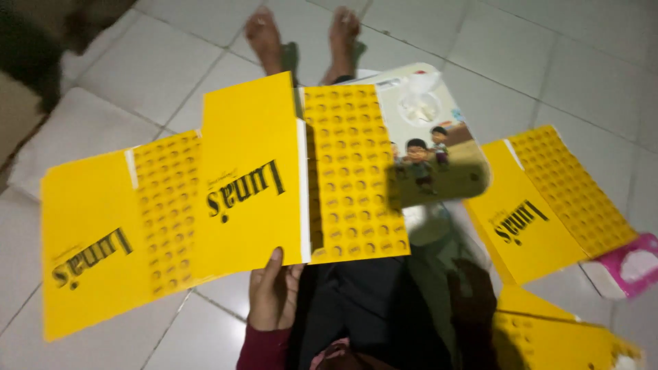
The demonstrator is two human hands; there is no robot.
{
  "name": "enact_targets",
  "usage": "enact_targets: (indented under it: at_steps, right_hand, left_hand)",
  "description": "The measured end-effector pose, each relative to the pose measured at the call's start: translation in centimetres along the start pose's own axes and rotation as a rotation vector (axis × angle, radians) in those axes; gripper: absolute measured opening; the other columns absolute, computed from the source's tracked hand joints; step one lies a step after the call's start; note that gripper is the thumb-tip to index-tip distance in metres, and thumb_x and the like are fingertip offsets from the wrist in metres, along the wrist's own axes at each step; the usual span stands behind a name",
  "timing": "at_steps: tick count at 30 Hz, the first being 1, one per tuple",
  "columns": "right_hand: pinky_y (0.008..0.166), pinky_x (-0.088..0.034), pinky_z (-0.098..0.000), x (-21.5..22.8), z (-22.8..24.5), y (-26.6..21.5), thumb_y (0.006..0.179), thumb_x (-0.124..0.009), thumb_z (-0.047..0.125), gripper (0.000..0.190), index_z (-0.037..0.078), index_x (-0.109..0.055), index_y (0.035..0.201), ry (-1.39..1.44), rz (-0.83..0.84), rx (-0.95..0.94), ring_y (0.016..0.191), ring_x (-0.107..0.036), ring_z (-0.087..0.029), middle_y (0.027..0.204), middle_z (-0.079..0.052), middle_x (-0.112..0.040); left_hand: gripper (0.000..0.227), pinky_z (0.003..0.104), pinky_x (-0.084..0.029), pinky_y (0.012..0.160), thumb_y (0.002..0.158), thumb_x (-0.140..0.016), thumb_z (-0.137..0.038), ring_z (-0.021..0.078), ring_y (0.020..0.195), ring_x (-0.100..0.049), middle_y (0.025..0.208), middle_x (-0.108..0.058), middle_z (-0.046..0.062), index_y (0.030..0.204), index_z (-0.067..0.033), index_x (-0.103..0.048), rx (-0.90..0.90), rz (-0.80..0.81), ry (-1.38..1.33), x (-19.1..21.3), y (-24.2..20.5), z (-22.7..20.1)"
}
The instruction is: Folding the flaps of yellow paper folders along pre-scored lines while sitting on the floor.
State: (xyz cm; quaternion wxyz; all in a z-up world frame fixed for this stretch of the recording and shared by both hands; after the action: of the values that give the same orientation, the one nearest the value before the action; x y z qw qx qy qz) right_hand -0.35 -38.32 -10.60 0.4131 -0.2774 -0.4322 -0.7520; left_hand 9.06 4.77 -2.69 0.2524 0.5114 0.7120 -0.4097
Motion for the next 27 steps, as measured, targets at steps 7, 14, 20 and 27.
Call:
enact_targets:
  at_steps: [7,14,20,27]
  right_hand:
    - [0.087,-0.060,-0.0397,-10.0,19.9,-2.9,0.094,-0.060,0.012,0.047,-0.009,-0.058,0.136,1.278,0.876,-0.662,0.097,-0.074,-0.031,0.118,-0.025,-0.072]
    - [0.080,-0.055,-0.0433,-12.0,21.8,-0.7,0.098,-0.054,0.012,0.042,-0.016,-0.053,0.129,1.598,0.527,-1.024,0.093,-0.067,-0.040,0.123,-0.041,-0.065]
    - [0.065,-0.050,-0.0262,-13.1,18.4,1.7,0.099,-0.063,0.008,0.020,0.008,-0.058,0.118,1.954,0.185,-0.920,0.076,-0.062,-0.016,0.096,-0.005,-0.062]
    - [0.116,-0.038,-0.0499,-8.1,22.8,5.9,0.105,-0.046,0.007,0.060,0.003,-0.024,0.160,2.030,0.327,-0.391,0.144,-0.042,-0.037,0.159,-0.023,-0.039]
  left_hand:
    - [0.029,0.043,-0.057,0.096,0.096,-0.064,-0.007,0.0293,0.100,-0.070,0.110,-0.071,0.020,0.121,0.0076,-0.062,-0.044,0.059,0.004,-1.4,-0.1,-0.5]
    - [0.038,0.047,-0.046,0.109,0.094,-0.065,-0.010,0.0310,0.112,-0.066,0.118,-0.069,0.021,0.128,0.0068,-0.060,-0.033,0.080,0.066,-1.9,0.2,-0.4]
    - [0.043,0.045,-0.047,0.107,0.093,-0.063,-0.007,0.0329,0.111,-0.066,0.120,-0.068,0.025,0.131,0.0106,-0.057,0.001,-0.029,0.058,-1.3,0.7,0.3]
    - [0.038,0.043,-0.051,0.106,0.094,-0.064,-0.011,0.0288,0.102,-0.069,0.107,-0.070,0.022,0.125,0.0109,-0.061,-0.023,-0.065,0.109,-1.3,0.8,0.5]
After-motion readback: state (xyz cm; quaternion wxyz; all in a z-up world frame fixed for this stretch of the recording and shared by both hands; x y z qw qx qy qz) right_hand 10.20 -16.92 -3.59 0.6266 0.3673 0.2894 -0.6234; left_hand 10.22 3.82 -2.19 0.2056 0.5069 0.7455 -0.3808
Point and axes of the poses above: each hand's wrist, its own y-axis towards the middle knuckle, its own x-axis out of the back of the hand, z = x × y, the point moved 10 cm from there along y, towards the middle knuckle
